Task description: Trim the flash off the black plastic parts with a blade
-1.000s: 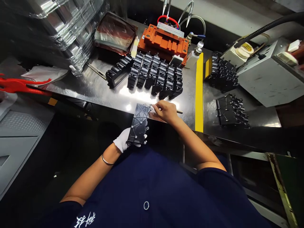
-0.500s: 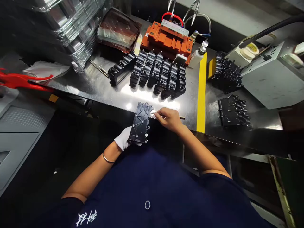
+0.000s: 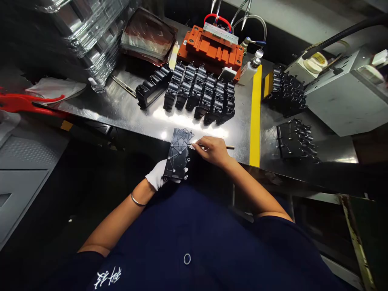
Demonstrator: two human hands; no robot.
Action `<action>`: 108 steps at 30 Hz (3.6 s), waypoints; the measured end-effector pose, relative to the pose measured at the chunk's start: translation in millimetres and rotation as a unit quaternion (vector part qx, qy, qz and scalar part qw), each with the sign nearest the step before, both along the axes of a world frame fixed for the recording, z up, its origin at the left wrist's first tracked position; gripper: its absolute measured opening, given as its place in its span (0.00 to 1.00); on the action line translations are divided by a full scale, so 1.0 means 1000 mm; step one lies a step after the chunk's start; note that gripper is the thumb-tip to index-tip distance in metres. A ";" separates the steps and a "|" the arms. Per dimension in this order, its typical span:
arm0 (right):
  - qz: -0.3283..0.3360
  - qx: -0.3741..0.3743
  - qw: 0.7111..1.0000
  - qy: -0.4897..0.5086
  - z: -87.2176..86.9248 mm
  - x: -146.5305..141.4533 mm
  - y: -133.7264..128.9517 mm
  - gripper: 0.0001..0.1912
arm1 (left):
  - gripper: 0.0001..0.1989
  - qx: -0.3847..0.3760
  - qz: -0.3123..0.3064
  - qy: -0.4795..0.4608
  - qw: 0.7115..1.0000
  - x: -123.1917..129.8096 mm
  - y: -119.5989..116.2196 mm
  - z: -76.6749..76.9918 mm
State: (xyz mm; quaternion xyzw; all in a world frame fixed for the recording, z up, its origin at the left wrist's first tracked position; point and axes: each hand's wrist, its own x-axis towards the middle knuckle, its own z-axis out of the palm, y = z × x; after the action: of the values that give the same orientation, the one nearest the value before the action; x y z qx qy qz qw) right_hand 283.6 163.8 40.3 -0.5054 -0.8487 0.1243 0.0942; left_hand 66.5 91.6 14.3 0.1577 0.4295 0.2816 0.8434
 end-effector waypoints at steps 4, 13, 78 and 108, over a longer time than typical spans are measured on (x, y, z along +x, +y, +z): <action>-0.029 0.000 0.999 0.022 -0.004 -0.003 -0.007 0.24 | 0.15 0.007 0.014 -0.015 1.000 -0.001 0.002 -0.012; -0.086 0.021 0.996 0.028 -0.011 -0.007 -0.005 0.23 | 0.20 -0.014 0.019 -0.076 0.997 -0.006 0.006 -0.023; -0.154 -0.039 0.981 0.112 -0.014 -0.021 -0.027 0.22 | 0.14 -0.024 0.079 -0.061 0.995 0.002 0.004 -0.001; -0.223 -0.365 0.750 0.505 -0.034 -0.095 -0.054 0.47 | 0.23 -0.013 0.398 -0.105 0.911 -0.045 -0.042 -0.013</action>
State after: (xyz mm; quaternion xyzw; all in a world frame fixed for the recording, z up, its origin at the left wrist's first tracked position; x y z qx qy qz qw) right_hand 189.0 109.3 6.1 -0.5396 -0.4312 0.6370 0.3423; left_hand 21.3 49.2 1.3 -0.0674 0.3690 0.6034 0.7037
